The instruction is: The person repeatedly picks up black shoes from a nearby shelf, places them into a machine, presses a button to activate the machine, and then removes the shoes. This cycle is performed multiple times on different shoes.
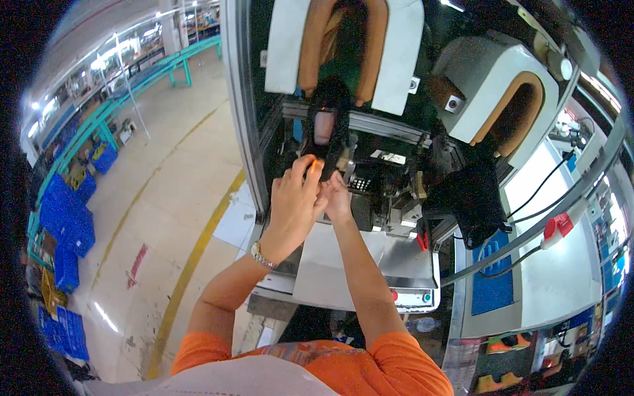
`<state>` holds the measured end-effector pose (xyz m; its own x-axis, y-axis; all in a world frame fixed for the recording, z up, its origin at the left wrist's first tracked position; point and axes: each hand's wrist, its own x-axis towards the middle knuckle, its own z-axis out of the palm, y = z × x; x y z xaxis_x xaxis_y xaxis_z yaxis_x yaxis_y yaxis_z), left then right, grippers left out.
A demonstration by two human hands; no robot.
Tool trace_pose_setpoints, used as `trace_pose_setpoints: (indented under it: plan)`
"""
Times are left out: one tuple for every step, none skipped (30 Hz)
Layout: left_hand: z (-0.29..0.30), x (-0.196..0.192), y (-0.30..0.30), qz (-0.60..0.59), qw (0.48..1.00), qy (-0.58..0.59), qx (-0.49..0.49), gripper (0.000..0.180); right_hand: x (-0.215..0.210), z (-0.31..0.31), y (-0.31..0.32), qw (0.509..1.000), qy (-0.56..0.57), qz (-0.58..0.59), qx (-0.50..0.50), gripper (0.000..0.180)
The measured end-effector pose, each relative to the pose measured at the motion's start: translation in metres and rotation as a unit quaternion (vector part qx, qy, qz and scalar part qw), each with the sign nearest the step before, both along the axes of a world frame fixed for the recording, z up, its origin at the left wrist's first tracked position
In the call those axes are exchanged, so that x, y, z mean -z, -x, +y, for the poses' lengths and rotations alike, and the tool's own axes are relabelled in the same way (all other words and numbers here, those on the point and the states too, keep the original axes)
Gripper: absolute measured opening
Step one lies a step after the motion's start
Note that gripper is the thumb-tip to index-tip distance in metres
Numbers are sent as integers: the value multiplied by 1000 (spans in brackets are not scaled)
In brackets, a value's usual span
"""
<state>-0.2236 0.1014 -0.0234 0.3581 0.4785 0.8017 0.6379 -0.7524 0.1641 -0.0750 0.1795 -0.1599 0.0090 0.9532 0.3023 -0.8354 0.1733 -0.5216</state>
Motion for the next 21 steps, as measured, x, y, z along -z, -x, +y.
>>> trace_pose_setpoints:
  plan:
    - [0, -1, 1, 5, 1000, 1, -3, 42, 1, 1, 3, 1000, 9, 7, 9, 21]
    - [-2, 2, 0, 8, 1000, 7, -5, 42, 0, -5, 6, 999, 24, 11, 18, 21]
    - [-3, 3, -2, 10, 1000, 13, -8, 42, -2, -7, 7, 999, 39, 16, 27, 21]
    - [-3, 1, -3, 10, 1000, 6, 0, 43, -1, -4, 4, 999, 23, 15, 17, 21]
    - [-3, 1, -3, 9, 1000, 15, 2, 43, 0, -3, 5, 999, 31, 13, 23, 21]
    - [-3, 1, -3, 9, 1000, 25, 4, 43, 0, -3, 5, 999, 39, 11, 28, 21]
    - [-3, 2, -3, 9, 999, 34, 6, 44, 0, -3, 6, 998, 47, 9, 32, 21]
    - [-3, 1, -3, 2, 999, 31, 11, 44, 2, -2, 4, 998, 47, 9, 32, 20]
    - [-3, 1, -4, -5, 999, 28, 17, 45, 7, 1, 1, 998, 46, 9, 31, 20]
    - [-3, 0, -4, -13, 999, 26, 22, 46, 10, 3, -1, 998, 45, 8, 31, 20]
    - [-2, 1, -4, -19, 999, 25, 25, 46, 18, 8, -4, 999, 36, 10, 19, 21]
    - [-3, 1, -6, -27, 999, 24, 34, 47, 23, 11, -9, 1000, 27, 11, 11, 22]
    - [-4, 1, -8, -34, 998, 24, 42, 47, 27, 12, -15, 1000, 18, 12, 5, 22]
    - [-3, 1, -7, -36, 998, 32, 39, 51, 19, 7, -8, 998, 41, 33, 14, 21]
    - [-4, 3, -4, -47, 995, 49, 71, 53, 21, -1, -5, 997, 70, 12, 30, 22]
    - [-6, 5, 0, -58, 991, 65, 104, 54, 24, -12, -2, 994, 97, -9, 47, 23]
    - [-7, 6, 5, -70, 985, 80, 134, 56, 27, -22, 3, 990, 123, -31, 60, 23]
    - [-12, 11, 9, -166, 950, 104, 244, 57, 38, -41, -2, 986, 128, -97, 46, 27]
    - [-15, 28, 20, -191, 953, 104, 208, 55, 24, -72, 6, 971, 200, -113, 68, 27]
    - [-19, 51, 33, -216, 955, 104, 176, 53, -9, -112, 16, 949, 270, -129, 95, 28]
    - [-24, 76, 44, -239, 954, 103, 150, 51, -30, -148, 11, 952, 217, -175, 126, 25]
